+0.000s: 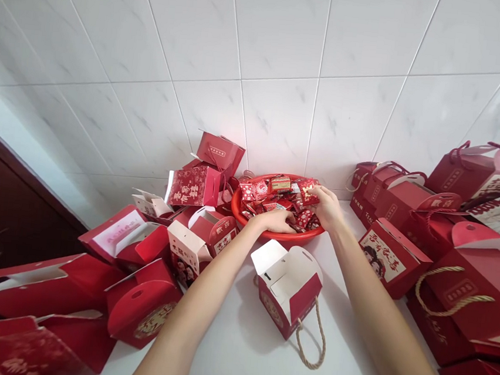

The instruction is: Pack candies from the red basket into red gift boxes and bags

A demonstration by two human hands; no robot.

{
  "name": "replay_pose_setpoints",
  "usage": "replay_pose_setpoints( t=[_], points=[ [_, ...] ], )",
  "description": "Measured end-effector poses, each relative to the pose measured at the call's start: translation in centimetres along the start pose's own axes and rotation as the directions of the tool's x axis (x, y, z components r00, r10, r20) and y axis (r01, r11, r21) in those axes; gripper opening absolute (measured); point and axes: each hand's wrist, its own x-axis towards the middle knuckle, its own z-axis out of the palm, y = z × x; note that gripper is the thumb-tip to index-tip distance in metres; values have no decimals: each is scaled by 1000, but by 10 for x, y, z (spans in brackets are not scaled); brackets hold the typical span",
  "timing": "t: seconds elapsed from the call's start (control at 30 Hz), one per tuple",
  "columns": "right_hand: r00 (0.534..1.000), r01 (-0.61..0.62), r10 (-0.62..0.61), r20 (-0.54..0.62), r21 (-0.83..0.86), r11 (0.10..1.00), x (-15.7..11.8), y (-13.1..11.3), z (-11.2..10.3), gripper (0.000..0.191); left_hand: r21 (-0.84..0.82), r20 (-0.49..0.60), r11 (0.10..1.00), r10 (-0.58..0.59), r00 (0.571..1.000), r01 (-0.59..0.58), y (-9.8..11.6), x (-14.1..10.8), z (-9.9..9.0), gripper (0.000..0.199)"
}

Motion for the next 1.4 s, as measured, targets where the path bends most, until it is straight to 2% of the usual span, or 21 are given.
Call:
replay_pose_setpoints(
  t=[0.23,0.43,0.5,0.63,0.77,0.83,1.0,1.2,1.3,1.4],
  points=[
    [1000,0,0,0,117,993,0,2,0,23,7,15,1000,-25,1000,25,3,-2,0,29],
    [1000,-21,19,14,119,993,0,2,0,23,-233,27,969,92,995,-83,4,0,0,16],
    [1000,-20,18,20,121,992,0,2,0,24,-297,11,949,111,994,-103,3,1,0,12],
    [1000,-20,18,18,115,993,0,3,-1,25,-403,-38,903,148,988,-151,0,2,2,15],
    [1000,-20,19,14,126,992,-1,2,0,23,-444,-169,869,156,973,-217,-2,1,3,14],
    [1000,-16,14,16,126,992,-2,0,1,23,-418,-299,863,164,940,-284,-4,0,3,16],
    [999,-22,19,28,120,993,-3,-1,1,23,-333,-585,864,125,801,-378,-10,0,3,19],
    [1000,-11,8,21,133,991,-2,1,1,25,-283,-716,865,97,691,-415,-11,1,3,21],
    [1000,-13,9,26,139,990,-2,1,1,27,-266,-781,854,82,619,-448,-12,2,3,17],
    [999,-14,10,31,124,992,-3,0,1,27,-312,-816,826,21,578,-470,-15,2,3,13]
  ],
)
